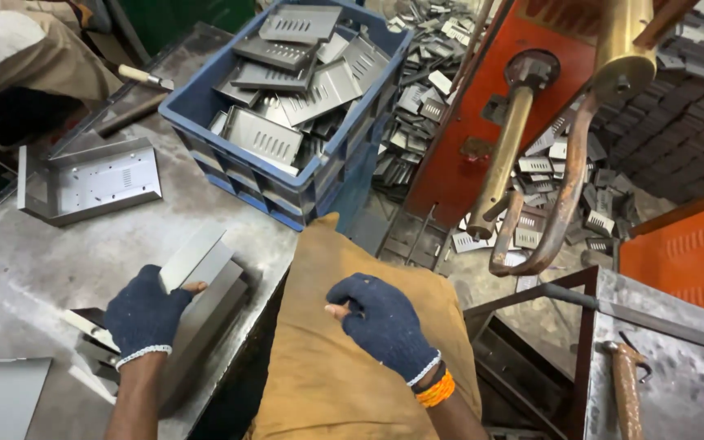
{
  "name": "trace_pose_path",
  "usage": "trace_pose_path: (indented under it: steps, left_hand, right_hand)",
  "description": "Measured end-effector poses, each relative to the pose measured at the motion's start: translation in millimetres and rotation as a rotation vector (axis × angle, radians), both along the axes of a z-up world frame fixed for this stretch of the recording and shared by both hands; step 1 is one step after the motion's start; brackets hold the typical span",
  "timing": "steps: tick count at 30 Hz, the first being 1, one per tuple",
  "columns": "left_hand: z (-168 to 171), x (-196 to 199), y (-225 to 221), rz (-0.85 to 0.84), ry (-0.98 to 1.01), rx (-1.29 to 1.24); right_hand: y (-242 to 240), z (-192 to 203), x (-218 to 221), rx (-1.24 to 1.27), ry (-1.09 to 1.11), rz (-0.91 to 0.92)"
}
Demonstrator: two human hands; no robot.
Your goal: Spot welding metal components together to assemble industrial enclosures.
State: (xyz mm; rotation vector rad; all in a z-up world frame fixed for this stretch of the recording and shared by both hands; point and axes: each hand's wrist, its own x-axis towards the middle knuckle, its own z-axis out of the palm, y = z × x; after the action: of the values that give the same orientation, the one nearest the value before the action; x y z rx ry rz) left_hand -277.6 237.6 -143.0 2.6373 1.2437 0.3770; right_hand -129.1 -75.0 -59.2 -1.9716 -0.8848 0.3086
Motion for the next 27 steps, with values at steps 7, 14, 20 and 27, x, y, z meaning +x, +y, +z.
trace_pose_path:
  steps: [7,14,20,27]
  left_hand:
    - [122.7,15.6,-44.4,-0.298,-0.308,0.109]
    - [190.0,54.7,-87.1,-0.914,-0.300,0.562]
    - [136.3,130.1,-66.1,-0.641,-0.890,0.274]
    - [26.2,281.6,-7.9,-0.841,-0.595,0.198]
  right_hand:
    - [48.8,61.1,-19.0,0.232,-0.449,0.093]
    - [71.0,43.5,-6.7,0.099,-0.633,-0.212]
    - [23.8,-7.3,22.5,-0.135,-0.373,-0.582]
    - [-40.1,-8.5,27.1,-0.333,-0.143,-0.661]
